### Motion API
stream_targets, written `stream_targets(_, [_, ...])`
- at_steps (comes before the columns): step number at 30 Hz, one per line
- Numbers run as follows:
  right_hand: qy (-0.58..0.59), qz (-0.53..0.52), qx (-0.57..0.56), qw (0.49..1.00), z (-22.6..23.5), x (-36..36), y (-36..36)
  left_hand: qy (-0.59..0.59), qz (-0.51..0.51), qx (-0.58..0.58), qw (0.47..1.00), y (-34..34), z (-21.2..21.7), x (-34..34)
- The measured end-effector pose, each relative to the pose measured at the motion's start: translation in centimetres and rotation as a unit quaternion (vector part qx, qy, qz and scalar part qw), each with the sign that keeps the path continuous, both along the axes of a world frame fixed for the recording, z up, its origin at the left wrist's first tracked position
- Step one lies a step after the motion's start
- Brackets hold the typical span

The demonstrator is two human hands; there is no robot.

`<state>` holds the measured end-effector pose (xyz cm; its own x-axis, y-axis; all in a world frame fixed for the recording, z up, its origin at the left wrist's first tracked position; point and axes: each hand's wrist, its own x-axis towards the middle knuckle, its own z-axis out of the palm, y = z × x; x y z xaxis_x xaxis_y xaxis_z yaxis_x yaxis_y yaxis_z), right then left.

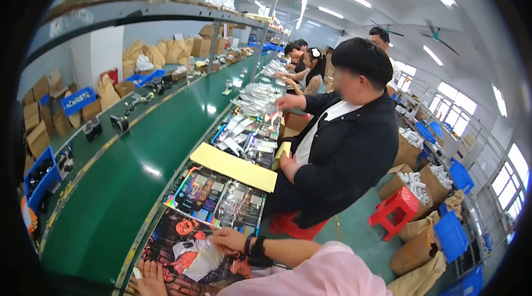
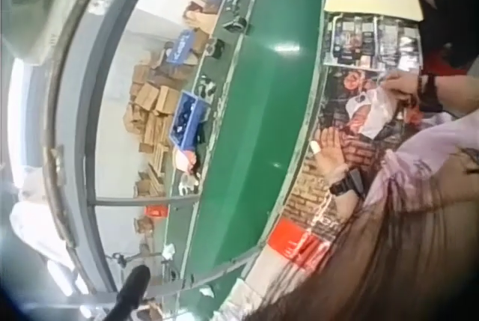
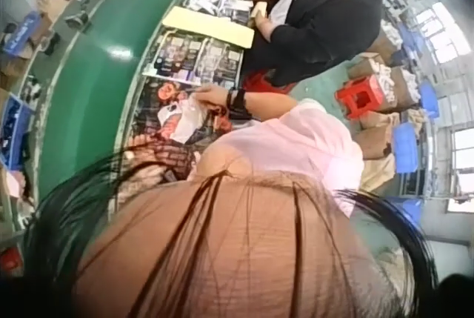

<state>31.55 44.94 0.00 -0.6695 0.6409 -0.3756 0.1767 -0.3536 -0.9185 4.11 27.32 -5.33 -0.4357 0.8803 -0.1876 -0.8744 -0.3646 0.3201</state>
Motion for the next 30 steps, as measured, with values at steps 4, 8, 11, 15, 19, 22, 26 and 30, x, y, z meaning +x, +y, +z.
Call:
stream_targets(4, [-0.058, 0.042, 0.039, 0.997, 0.5, -1.0, 0.4, -0.013, -0.009, 0.113, 0.994, -0.1, -1.5, 0.1])
stream_targets(8, [-0.089, 0.029, 0.038, 0.995, -0.3, -1.2, 1.1, 0.076, -0.057, 0.014, 0.995, -0.3, -4.8, 0.3])
stream_targets(11, [-0.096, 0.029, 0.034, 0.994, -0.1, -1.6, 1.2, 0.054, -0.019, 0.0, 0.998, -0.9, -3.3, 0.9])
stream_targets(15, [-0.116, 0.023, 0.05, 0.992, 0.1, -1.7, 0.7, -0.022, 0.006, 0.006, 1.0, -0.3, -3.6, 0.6])
stream_targets(19, [-0.096, 0.024, 0.062, 0.993, 0.8, -1.4, 0.4, -0.01, -0.009, 0.024, 1.0, 0.1, -3.9, 0.2])
stream_targets(22, [-0.093, 0.023, 0.079, 0.992, 0.5, -1.0, 0.6, 0.008, -0.041, 0.032, 0.999, 2.5, -3.5, 0.4])
stream_targets(26, [-0.088, 0.042, 0.116, 0.989, -0.7, -2.0, 0.6, 0.045, -0.082, 0.048, 0.994, 5.9, -1.1, 1.0])
stream_targets(30, [-0.057, 0.038, 0.139, 0.988, -0.6, -1.3, 0.2, 0.085, -0.107, 0.06, 0.989, 8.1, 1.4, 1.2])
